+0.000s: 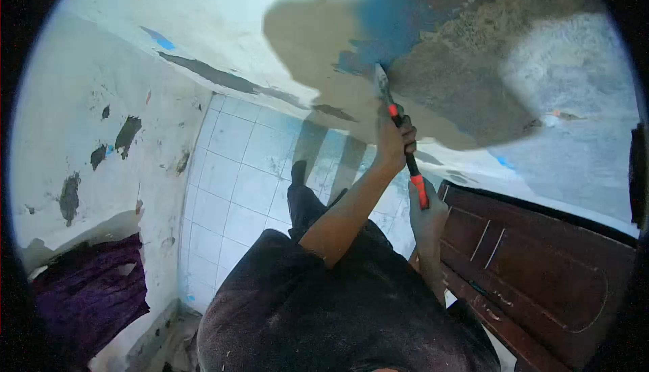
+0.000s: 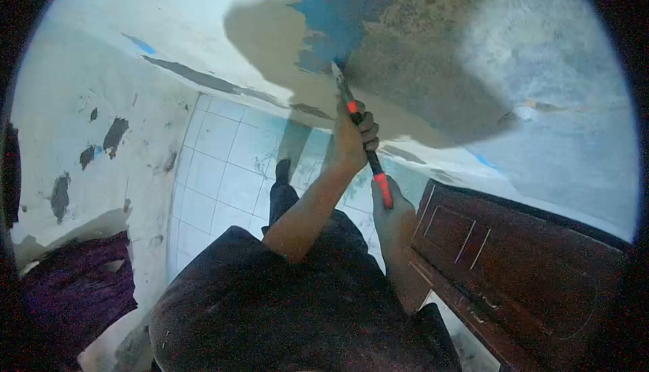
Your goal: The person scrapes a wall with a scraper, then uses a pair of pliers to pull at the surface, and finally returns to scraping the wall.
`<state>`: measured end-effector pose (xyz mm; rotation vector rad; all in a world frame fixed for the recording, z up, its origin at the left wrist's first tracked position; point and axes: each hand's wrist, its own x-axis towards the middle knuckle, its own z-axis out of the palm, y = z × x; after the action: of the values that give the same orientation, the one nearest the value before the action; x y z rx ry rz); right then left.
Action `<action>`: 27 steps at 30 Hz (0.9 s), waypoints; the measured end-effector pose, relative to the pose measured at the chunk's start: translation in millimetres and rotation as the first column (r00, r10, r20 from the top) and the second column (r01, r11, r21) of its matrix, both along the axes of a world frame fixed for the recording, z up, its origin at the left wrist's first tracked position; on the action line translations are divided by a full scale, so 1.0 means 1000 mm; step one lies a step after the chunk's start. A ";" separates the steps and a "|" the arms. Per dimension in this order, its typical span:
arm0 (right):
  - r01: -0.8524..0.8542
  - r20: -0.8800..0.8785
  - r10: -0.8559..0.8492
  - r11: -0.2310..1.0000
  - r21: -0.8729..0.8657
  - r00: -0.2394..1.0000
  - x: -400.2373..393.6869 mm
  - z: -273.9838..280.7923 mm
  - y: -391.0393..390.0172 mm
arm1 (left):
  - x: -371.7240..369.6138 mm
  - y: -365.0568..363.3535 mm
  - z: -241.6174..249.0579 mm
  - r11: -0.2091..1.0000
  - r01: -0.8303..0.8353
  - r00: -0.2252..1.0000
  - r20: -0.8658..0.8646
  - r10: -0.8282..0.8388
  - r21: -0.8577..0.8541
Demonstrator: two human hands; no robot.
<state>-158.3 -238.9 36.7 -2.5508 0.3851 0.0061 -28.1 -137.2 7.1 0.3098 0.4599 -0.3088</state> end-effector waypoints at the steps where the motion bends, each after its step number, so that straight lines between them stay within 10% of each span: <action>1: -0.021 -0.012 0.021 1.000 -0.021 1.000 0.008 0.003 0.002 | 0.004 0.003 -0.001 0.999 -0.052 0.999 -0.017 0.052 0.004; 27: 0.017 0.050 -0.018 0.999 0.027 0.999 0.007 -0.020 0.018 | 0.003 0.013 -0.029 1.000 0.010 0.999 -0.036 -0.009 0.010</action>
<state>-151.6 -221.2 17.0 -2.5160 0.3855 -0.0597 -24.9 -123.9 -22.0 0.3169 0.4957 -0.3216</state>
